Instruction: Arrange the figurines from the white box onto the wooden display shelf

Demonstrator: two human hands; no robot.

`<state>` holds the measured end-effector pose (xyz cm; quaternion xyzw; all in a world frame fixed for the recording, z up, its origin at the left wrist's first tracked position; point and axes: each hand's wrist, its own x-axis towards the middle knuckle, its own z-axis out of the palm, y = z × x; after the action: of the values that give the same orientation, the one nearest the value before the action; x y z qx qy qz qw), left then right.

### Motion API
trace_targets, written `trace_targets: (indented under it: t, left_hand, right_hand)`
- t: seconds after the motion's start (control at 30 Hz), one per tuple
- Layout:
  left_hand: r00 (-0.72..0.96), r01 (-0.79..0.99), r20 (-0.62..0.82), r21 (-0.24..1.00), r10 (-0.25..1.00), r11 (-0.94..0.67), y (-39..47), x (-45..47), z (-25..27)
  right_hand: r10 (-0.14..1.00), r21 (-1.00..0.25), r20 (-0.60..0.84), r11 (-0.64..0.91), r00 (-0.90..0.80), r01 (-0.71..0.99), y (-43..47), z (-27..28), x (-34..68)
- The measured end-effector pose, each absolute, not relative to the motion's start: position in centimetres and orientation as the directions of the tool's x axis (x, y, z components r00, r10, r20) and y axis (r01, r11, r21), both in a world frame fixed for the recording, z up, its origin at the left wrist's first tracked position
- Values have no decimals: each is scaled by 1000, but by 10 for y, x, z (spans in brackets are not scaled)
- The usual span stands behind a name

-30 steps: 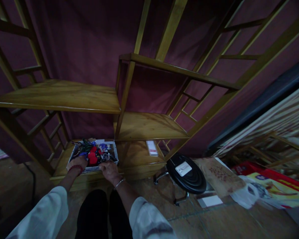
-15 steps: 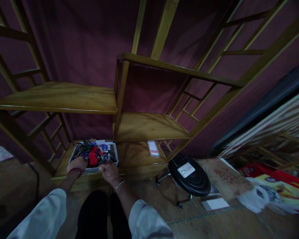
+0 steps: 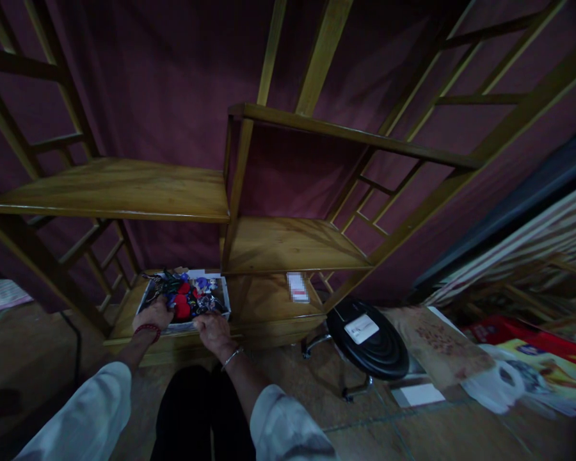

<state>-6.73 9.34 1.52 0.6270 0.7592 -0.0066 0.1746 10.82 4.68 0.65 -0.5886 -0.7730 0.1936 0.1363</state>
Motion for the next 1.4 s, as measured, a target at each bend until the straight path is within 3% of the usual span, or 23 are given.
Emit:
trace_targets:
  t: [0.37,0.87,1.13,1.3,1.4]
  left_hand:
    - [-139,945,-324,240,936,223,97,-67,14]
    - [-198,943,-221,222,955,247,96,-71,6]
    - [-155,935,-228,281,961,217,94,-71,9]
    - [-167,941,-208,257,964,219,92,-69,12]
    - [-174,940,-223,252,959,229,94,-69,13]
  right_hand:
    - [950,-444,5,283,-313,850,47,9,108]
    - [925,-381,-87,313,-370,870,49,24,109]
    - [877,-244,102,479,-469,843,59,38,84]
    - [879,-341,-38,436,-475,833,69,34,61]
    - [895,-319,-150,359,-421,877,75,28,52]
